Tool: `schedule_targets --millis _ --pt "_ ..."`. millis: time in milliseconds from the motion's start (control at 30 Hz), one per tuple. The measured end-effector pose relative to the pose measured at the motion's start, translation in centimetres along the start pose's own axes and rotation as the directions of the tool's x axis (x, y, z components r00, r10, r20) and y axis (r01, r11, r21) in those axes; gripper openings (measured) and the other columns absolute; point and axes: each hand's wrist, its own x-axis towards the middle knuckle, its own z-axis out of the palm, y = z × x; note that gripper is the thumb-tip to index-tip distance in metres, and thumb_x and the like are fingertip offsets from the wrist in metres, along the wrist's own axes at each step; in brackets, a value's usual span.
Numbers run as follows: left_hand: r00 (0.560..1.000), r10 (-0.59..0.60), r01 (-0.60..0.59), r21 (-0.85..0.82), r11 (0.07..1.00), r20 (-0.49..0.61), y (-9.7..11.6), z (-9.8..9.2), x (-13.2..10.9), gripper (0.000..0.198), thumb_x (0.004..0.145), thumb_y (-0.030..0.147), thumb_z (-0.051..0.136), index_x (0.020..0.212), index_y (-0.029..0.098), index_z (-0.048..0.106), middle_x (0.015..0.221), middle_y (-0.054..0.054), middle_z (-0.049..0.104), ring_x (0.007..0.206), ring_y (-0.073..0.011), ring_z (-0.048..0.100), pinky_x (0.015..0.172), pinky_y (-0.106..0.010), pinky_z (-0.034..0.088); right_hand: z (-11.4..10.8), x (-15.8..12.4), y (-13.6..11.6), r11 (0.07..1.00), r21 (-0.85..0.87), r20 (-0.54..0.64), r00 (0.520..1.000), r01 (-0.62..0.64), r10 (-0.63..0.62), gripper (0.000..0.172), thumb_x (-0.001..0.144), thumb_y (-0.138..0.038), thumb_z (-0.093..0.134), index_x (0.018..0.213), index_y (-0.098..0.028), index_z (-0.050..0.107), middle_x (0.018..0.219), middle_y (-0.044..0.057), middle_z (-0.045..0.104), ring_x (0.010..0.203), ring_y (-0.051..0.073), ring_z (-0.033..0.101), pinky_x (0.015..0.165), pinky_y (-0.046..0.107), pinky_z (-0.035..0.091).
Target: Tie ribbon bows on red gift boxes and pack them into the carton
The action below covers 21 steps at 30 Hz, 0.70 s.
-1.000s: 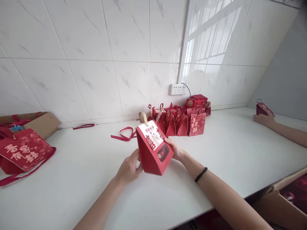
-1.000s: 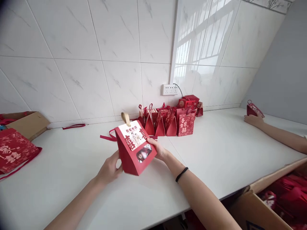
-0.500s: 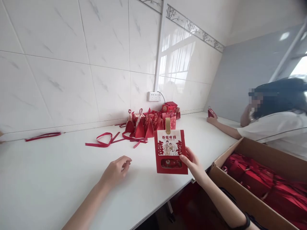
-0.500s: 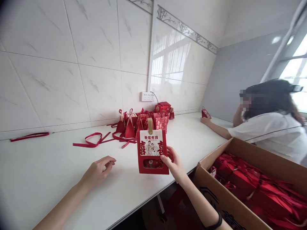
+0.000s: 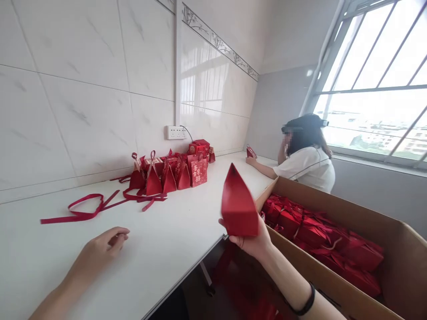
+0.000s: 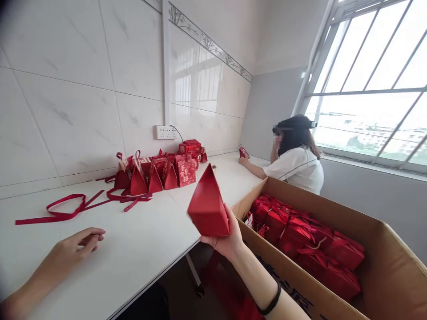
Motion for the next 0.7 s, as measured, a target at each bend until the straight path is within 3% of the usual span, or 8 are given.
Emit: schedule_targets --millis 100,300,433,500,567,600,633,700 --pt "0.996 -0.033 0.031 0.015 0.999 0.079 0.1 -0.5 0.3 0.012 0.071 0.032 0.05 0.073 0.028 0.061 0.068 0.011 0.068 0.066 -0.0118 0.065 0.06 -0.017 0.047 -0.2 -0.7 -0.3 0.997 0.049 0.119 0.992 -0.056 0.049 0.041 0.082 -0.054 0.04 0.096 -0.021 0.06 0.096 0.007 0.067 0.092 0.017 0.064 0.049 0.02 0.051" --pt "0.998 -0.047 0.045 0.065 0.997 0.036 0.8 -0.9 0.3 0.013 0.072 0.033 0.048 0.07 0.028 0.059 0.065 0.011 0.066 0.061 -0.0112 0.064 0.056 -0.016 0.045 0.9 -2.4 -1.2 0.996 0.09 0.061 0.998 -0.009 0.003 0.04 0.08 -0.056 0.045 0.1 -0.024 0.057 0.101 0.004 0.067 0.089 0.017 0.065 0.057 0.022 0.054" --pt "0.998 -0.056 0.059 0.087 0.994 -0.037 1.5 -0.4 -0.4 0.016 0.075 0.033 0.044 0.072 0.027 0.058 0.065 0.01 0.064 0.06 -0.0099 0.061 0.058 -0.016 0.041 1.0 -3.2 -1.0 0.996 -0.061 -0.05 0.997 0.06 -0.063 0.048 0.079 -0.061 0.043 0.105 -0.023 0.054 0.1 0.008 0.066 0.087 0.024 0.066 0.061 0.035 0.057" --pt "0.997 -0.064 0.069 0.097 0.993 -0.048 1.7 -0.2 -0.6 0.017 0.075 0.033 0.042 0.073 0.027 0.058 0.065 0.01 0.064 0.061 -0.0099 0.06 0.06 -0.017 0.04 0.4 -3.4 -0.7 0.913 -0.289 -0.19 0.918 0.287 -0.349 0.048 0.074 -0.059 0.052 0.105 -0.022 0.054 0.101 0.009 0.066 0.092 0.027 0.064 0.071 0.043 0.056" --pt "0.997 -0.06 0.064 0.102 0.993 -0.043 1.7 0.0 -0.7 0.017 0.075 0.033 0.042 0.073 0.027 0.058 0.066 0.011 0.064 0.062 -0.0099 0.06 0.06 -0.017 0.04 -0.4 -3.7 -0.4 0.651 -0.597 -0.178 0.713 0.469 -0.678 0.046 0.063 -0.049 0.068 0.099 -0.022 0.055 0.099 0.009 0.066 0.095 0.03 0.061 0.082 0.046 0.053" --pt "0.997 -0.052 0.058 0.103 0.993 -0.051 1.6 0.0 -0.8 0.017 0.075 0.033 0.042 0.072 0.027 0.058 0.067 0.011 0.064 0.062 -0.01 0.061 0.06 -0.017 0.041 -0.7 -3.9 -0.3 0.511 -0.703 -0.111 0.632 0.496 -0.767 0.047 0.059 -0.043 0.073 0.097 -0.022 0.055 0.096 0.008 0.066 0.094 0.03 0.061 0.084 0.046 0.052" --pt "0.997 -0.044 0.05 0.104 0.993 -0.066 1.6 0.1 -0.8 0.017 0.076 0.033 0.042 0.072 0.027 0.057 0.067 0.011 0.065 0.062 -0.0101 0.061 0.059 -0.017 0.041 -1.0 -4.1 -0.3 0.416 -0.761 -0.04 0.603 0.498 -0.797 0.047 0.057 -0.038 0.074 0.097 -0.023 0.055 0.094 0.008 0.066 0.092 0.03 0.061 0.082 0.046 0.052" --pt "0.995 -0.028 0.038 0.107 0.994 -0.096 1.6 0.2 -0.8 0.017 0.076 0.033 0.041 0.072 0.028 0.057 0.067 0.012 0.065 0.062 -0.0101 0.061 0.058 -0.017 0.041 -1.4 -4.6 -0.4 0.38 -0.777 0.047 0.648 0.502 -0.76 0.045 0.062 -0.036 0.071 0.101 -0.024 0.053 0.094 0.007 0.067 0.087 0.028 0.063 0.075 0.042 0.055"
